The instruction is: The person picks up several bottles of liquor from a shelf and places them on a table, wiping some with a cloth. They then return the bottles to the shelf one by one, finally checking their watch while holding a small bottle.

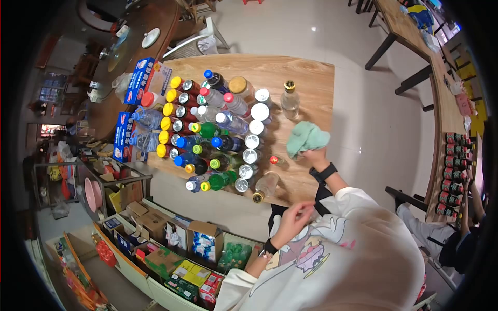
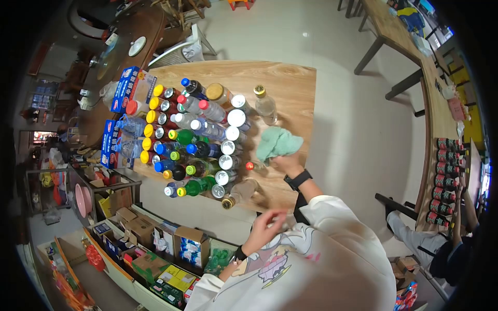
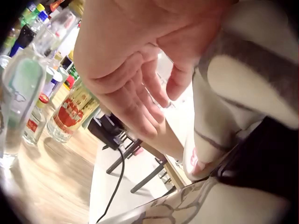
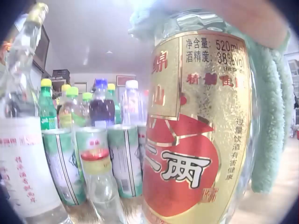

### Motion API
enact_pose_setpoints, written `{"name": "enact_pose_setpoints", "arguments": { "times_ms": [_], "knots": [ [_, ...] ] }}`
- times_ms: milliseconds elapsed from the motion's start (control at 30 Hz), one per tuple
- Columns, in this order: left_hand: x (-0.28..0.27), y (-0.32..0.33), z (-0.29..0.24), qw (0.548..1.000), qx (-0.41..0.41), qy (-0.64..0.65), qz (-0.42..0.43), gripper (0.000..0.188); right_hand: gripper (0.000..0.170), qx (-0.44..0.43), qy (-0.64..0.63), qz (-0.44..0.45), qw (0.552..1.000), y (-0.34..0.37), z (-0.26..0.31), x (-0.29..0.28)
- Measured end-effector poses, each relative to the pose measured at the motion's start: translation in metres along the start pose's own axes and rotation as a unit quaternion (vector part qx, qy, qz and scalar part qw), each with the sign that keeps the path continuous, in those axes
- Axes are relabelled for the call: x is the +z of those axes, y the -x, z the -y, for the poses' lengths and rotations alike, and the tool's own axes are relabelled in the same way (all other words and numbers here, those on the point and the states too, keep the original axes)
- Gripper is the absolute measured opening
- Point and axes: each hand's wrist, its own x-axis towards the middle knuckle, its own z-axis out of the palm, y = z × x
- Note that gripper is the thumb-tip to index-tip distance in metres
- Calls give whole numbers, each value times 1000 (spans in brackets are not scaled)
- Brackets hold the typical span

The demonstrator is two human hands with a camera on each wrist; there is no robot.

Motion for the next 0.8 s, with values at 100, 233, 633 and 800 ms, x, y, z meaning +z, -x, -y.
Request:
{"name": "enact_pose_setpoints", "arguments": {
  "times_ms": [100, 233, 633, 800],
  "knots": [
    [8, -22, -7, 953, 200, -156, -166, 59, 36, -51, 54, 9, 997, -17, 61, -44],
    [11, -39, -52, 870, 289, -295, -269, 83, 28, 10, 22, 69, 997, -20, 126, -84],
    [18, -28, -64, 975, 220, 3, -28, 77, 37, 143, -273, -103, 946, -39, 150, -156],
    [11, -32, -71, 974, 227, -10, -15, 76, 43, 164, -268, 61, 947, -44, 147, -199]
  ]
}}
